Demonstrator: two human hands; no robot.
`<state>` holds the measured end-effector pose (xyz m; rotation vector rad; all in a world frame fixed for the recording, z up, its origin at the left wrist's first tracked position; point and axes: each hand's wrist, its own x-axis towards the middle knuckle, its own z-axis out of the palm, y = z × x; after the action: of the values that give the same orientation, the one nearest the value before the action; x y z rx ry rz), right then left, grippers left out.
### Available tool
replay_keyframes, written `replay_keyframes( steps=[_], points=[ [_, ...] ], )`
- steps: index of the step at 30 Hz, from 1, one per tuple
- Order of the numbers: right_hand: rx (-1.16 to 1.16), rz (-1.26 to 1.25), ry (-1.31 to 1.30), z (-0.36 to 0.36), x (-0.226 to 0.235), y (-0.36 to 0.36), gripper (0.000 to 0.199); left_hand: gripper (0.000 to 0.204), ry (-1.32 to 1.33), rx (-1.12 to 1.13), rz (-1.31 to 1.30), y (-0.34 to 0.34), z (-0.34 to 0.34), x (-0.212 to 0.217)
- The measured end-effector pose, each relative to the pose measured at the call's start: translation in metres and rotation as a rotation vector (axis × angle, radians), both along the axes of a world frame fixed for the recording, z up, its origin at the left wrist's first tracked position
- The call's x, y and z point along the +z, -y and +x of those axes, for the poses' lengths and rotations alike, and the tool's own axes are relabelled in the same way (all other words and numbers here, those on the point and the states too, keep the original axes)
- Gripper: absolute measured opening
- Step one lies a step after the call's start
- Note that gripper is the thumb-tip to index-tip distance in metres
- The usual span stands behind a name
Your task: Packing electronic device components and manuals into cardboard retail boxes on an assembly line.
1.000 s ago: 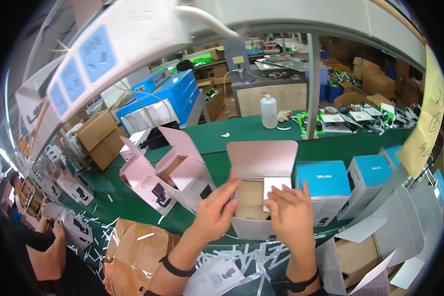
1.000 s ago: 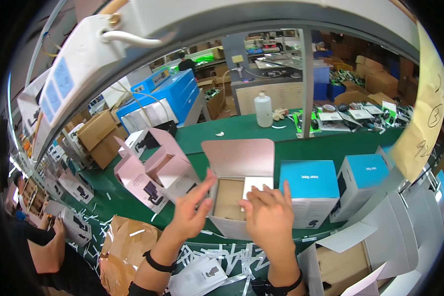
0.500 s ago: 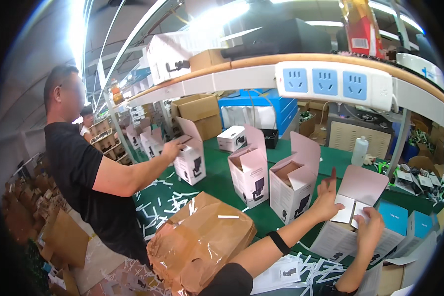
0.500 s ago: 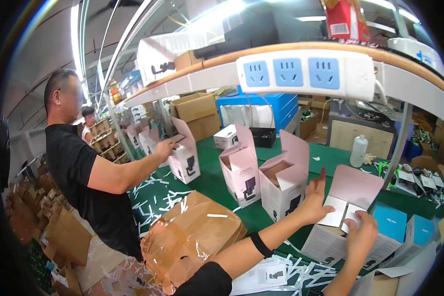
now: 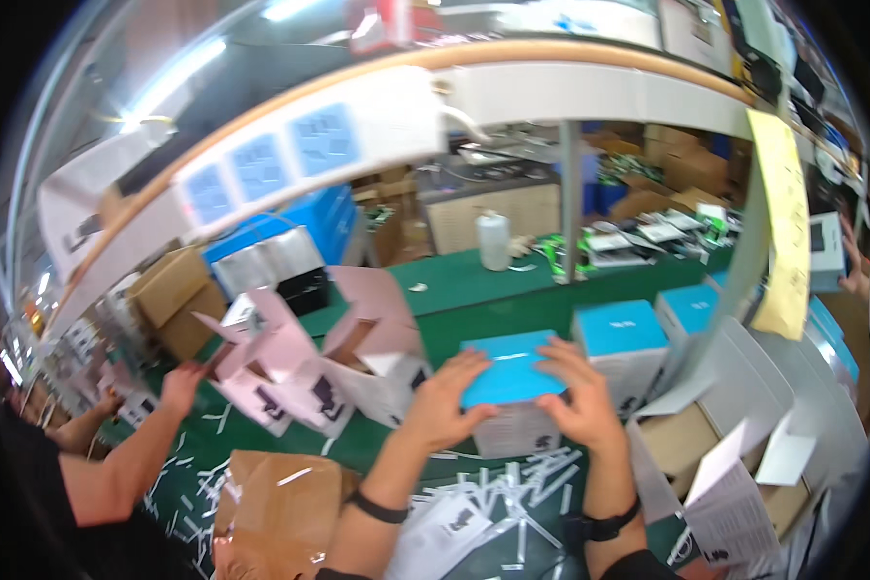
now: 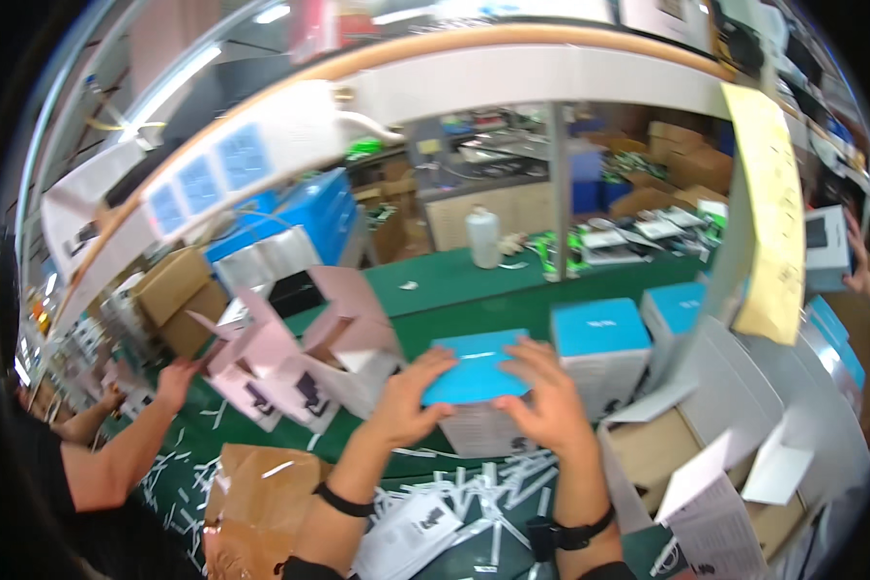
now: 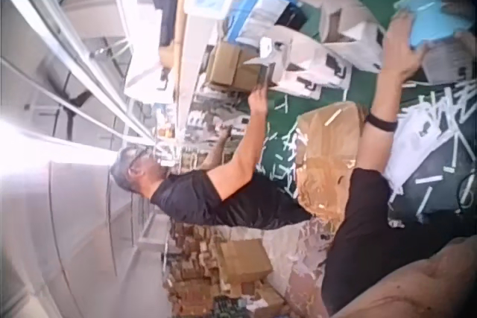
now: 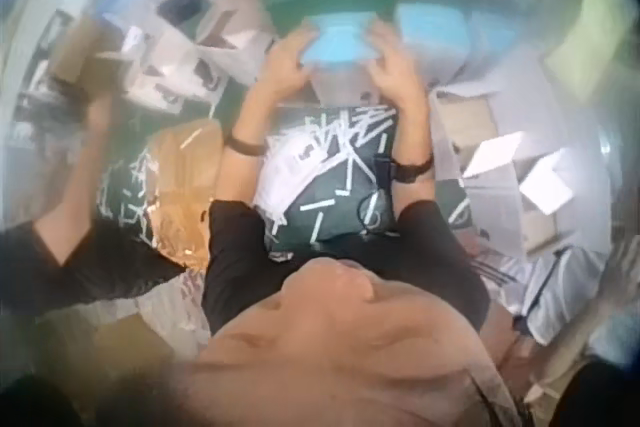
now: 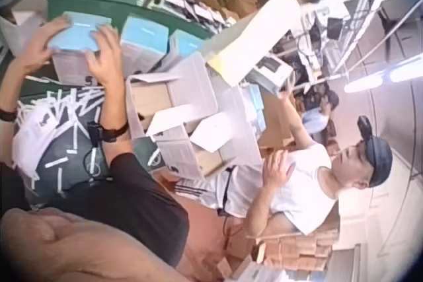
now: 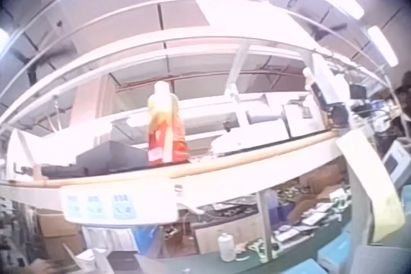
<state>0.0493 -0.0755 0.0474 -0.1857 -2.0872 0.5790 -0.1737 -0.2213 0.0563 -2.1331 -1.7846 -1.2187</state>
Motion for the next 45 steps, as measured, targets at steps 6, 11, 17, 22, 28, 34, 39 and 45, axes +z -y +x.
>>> replay_keyframes(
  steps=[6, 11, 17, 22, 28, 34, 39, 45],
  points=[
    [-0.005, -0.068, 0.131, 0.015, 0.006, 0.008, 0.05, 0.065, -0.09, -0.017, -0.135, 0.001, 0.015, 0.008],
    [-0.002, -0.004, 0.14, 0.018, -0.009, 0.005, 0.057, 0.068, -0.141, -0.032, -0.122, 0.006, 0.023, 0.006],
    [-0.07, -0.075, 0.118, 0.019, 0.008, 0.022, 0.058, 0.059, -0.104, -0.003, -0.105, -0.004, 0.019, 0.001],
    [-0.192, -0.198, -0.007, 0.015, 0.013, 0.021, 0.052, 0.05, -0.001, -0.028, -0.178, -0.015, 0.022, 0.013],
    [-0.182, -0.244, -0.276, 0.003, -0.016, 0.008, 0.029, 0.044, -0.016, -0.046, -0.074, -0.026, 0.03, 0.008],
    [-0.049, -0.403, -0.481, -0.006, -0.032, -0.004, 0.019, 0.043, 0.066, -0.062, -0.236, -0.037, 0.028, 0.016],
    [-0.027, -0.33, -0.553, -0.003, -0.051, -0.009, 0.016, 0.055, -0.076, -0.082, -0.124, -0.027, 0.044, -0.005],
    [-0.111, -0.157, -0.607, 0.008, -0.073, -0.006, 0.03, 0.061, -0.377, 0.184, 0.125, -0.02, 0.08, -0.007]
  ],
)
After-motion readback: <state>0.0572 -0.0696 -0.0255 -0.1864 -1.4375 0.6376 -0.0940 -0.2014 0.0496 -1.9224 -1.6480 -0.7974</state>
